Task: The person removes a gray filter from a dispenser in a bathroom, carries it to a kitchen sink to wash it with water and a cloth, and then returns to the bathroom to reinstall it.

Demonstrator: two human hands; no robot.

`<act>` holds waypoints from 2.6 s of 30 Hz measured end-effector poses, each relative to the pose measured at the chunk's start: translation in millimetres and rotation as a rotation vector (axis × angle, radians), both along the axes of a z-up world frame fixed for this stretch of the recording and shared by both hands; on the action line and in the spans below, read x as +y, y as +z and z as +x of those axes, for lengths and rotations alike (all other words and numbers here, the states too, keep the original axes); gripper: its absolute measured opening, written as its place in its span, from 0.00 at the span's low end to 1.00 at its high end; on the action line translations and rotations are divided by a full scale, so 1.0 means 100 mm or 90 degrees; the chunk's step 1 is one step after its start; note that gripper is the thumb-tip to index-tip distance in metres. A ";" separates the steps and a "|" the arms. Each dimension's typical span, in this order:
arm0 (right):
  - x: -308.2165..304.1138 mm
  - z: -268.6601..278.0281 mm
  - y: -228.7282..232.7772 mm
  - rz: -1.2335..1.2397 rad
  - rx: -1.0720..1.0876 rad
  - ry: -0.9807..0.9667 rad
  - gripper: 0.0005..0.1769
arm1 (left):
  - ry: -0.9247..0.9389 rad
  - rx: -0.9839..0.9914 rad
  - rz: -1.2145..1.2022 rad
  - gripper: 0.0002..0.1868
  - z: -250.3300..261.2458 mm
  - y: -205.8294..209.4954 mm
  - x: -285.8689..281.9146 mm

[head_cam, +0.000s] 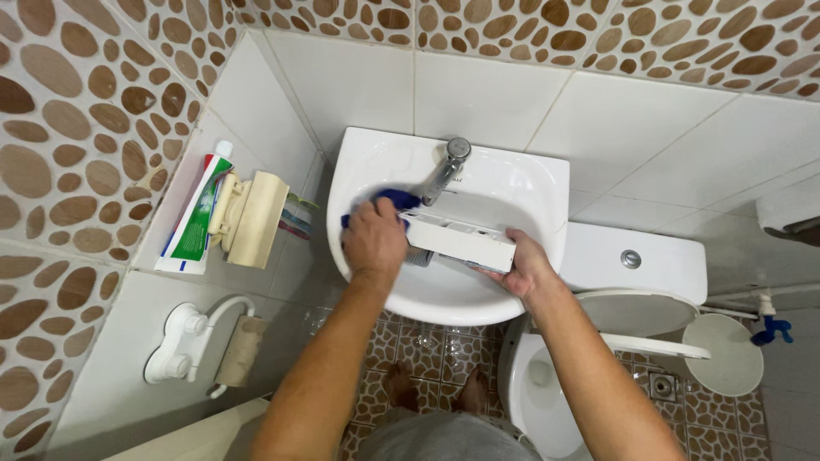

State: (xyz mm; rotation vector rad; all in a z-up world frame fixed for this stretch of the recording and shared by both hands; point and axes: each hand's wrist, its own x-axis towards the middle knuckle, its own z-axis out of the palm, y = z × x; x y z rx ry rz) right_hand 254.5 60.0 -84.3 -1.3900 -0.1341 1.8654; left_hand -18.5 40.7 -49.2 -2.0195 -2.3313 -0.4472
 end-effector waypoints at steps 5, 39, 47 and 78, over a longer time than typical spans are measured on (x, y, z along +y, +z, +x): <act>0.01 0.04 -0.07 0.003 0.039 -0.033 0.34 | 0.133 -0.064 -0.027 0.22 0.14 0.14 0.12; -0.08 0.05 -0.03 0.153 0.027 0.027 0.27 | -0.141 -0.189 0.094 0.20 1.35 0.24 -0.51; -0.04 0.01 -0.08 0.074 -0.023 -0.014 0.28 | -0.072 -0.172 0.246 0.14 0.94 0.20 -0.25; 0.04 0.14 -0.54 0.128 0.073 -0.029 0.16 | -0.456 -0.259 0.063 0.09 1.19 0.52 -0.09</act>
